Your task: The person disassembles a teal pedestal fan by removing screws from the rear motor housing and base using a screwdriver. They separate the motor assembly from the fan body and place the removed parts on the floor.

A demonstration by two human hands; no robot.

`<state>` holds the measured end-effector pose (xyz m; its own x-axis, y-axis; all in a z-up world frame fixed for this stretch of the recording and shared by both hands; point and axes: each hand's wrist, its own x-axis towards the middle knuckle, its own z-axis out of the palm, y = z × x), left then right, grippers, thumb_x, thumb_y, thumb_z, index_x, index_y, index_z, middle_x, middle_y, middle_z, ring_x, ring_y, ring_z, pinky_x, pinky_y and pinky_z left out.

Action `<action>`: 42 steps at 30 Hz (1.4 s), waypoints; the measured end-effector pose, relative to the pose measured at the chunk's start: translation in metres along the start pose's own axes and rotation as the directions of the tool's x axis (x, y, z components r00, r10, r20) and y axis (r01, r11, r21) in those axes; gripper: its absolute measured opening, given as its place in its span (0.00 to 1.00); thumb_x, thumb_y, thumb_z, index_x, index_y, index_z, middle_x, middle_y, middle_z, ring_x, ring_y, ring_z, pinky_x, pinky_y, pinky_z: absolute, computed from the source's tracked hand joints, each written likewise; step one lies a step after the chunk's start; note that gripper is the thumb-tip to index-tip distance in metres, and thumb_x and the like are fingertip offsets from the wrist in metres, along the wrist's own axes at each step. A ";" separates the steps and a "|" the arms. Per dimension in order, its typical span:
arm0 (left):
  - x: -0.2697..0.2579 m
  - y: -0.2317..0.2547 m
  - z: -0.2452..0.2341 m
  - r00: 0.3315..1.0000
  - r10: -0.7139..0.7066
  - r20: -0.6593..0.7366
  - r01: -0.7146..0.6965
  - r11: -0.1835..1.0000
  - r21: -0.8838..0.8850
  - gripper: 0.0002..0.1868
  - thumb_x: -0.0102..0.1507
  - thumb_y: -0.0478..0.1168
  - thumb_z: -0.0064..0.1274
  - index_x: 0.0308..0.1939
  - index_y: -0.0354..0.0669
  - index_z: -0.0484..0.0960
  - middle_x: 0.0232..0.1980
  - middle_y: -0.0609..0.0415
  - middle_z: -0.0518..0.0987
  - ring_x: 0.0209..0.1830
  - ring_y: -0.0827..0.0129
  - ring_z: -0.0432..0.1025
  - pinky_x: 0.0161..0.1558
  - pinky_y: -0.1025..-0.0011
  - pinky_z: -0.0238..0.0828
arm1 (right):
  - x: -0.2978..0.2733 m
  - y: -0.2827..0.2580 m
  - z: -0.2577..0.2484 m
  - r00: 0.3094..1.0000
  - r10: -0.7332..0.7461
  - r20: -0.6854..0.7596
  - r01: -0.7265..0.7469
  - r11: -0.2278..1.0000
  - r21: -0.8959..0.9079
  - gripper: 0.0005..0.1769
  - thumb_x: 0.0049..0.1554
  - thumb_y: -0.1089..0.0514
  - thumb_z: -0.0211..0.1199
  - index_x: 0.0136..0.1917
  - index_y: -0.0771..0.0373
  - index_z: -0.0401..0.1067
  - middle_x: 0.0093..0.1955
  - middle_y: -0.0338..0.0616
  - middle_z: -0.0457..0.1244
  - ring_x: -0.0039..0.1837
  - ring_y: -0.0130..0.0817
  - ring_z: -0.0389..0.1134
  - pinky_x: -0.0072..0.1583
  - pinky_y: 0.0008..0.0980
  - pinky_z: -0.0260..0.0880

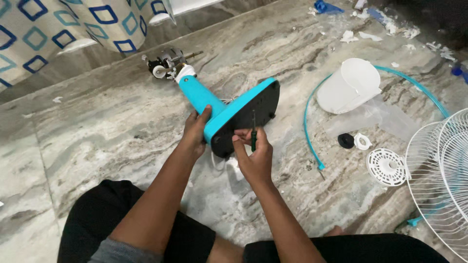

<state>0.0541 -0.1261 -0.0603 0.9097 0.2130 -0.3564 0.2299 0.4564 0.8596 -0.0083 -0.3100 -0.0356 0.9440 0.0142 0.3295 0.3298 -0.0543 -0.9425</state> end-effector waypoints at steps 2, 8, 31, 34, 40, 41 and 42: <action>-0.009 0.005 -0.025 0.998 0.011 0.054 -0.010 0.999 -0.033 0.28 0.66 0.49 0.54 0.64 0.37 0.70 0.55 0.48 0.81 0.50 0.64 0.79 0.51 0.64 0.79 | -0.005 -0.003 0.001 1.000 -0.021 -0.015 0.020 0.999 -0.044 0.14 0.60 0.59 0.67 0.47 0.63 0.61 0.54 0.49 0.71 0.54 0.36 0.74 0.56 0.34 0.74; -0.036 0.031 -0.091 0.985 -0.026 0.172 0.032 0.999 -0.035 0.25 0.66 0.45 0.52 0.63 0.34 0.74 0.52 0.46 0.81 0.49 0.62 0.77 0.52 0.64 0.76 | 0.002 -0.007 -0.022 0.997 -0.005 -0.078 -0.006 0.989 -0.146 0.18 0.56 0.58 0.69 0.54 0.62 0.64 0.61 0.51 0.66 0.57 0.37 0.70 0.55 0.34 0.73; -0.151 0.025 -0.083 0.886 0.441 0.142 -0.450 0.747 0.489 0.30 0.66 0.39 0.56 0.73 0.41 0.70 0.65 0.48 0.79 0.61 0.70 0.74 0.55 0.72 0.72 | 0.018 0.005 -0.043 0.945 0.294 0.145 -0.301 0.953 0.032 0.25 0.54 0.65 0.69 0.55 0.57 0.54 0.72 0.43 0.59 0.64 0.36 0.65 0.58 0.33 0.71; -0.138 0.021 -0.078 0.863 0.473 0.176 -0.492 0.711 0.502 0.29 0.67 0.39 0.56 0.72 0.40 0.69 0.68 0.48 0.77 0.64 0.69 0.73 0.56 0.72 0.72 | 0.016 0.010 -0.055 0.955 0.277 0.104 -0.277 0.961 -0.007 0.25 0.53 0.65 0.69 0.55 0.57 0.55 0.70 0.41 0.59 0.63 0.32 0.64 0.59 0.33 0.70; -0.123 0.016 -0.041 0.876 0.419 0.238 -0.478 0.695 0.537 0.29 0.65 0.38 0.57 0.71 0.47 0.72 0.69 0.48 0.77 0.60 0.63 0.76 0.56 0.69 0.75 | 0.017 0.006 -0.083 0.981 0.183 -0.064 -0.193 0.945 -0.262 0.20 0.61 0.53 0.69 0.57 0.59 0.61 0.58 0.47 0.60 0.58 0.34 0.60 0.60 0.36 0.64; -0.124 0.014 -0.034 0.855 0.444 0.268 -0.515 0.667 0.539 0.30 0.65 0.38 0.58 0.72 0.47 0.70 0.70 0.47 0.75 0.62 0.62 0.75 0.57 0.68 0.75 | 0.016 0.001 -0.089 0.977 0.189 -0.096 -0.209 0.939 -0.272 0.19 0.63 0.49 0.65 0.57 0.59 0.61 0.57 0.46 0.60 0.57 0.34 0.60 0.59 0.36 0.64; -0.125 0.013 -0.028 0.832 0.467 0.299 -0.551 0.637 0.539 0.31 0.65 0.37 0.58 0.72 0.47 0.68 0.72 0.47 0.73 0.63 0.62 0.75 0.58 0.68 0.75 | 0.015 -0.005 -0.091 0.972 0.195 -0.129 -0.225 0.933 -0.282 0.19 0.66 0.45 0.62 0.56 0.59 0.61 0.55 0.45 0.61 0.56 0.34 0.60 0.59 0.35 0.63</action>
<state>-0.0660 -0.1227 -0.0146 0.9679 0.1320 0.2137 -0.1681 -0.2919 0.9416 0.0035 -0.4007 -0.0207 0.9817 -0.1257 0.1434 0.0941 -0.3350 -0.9375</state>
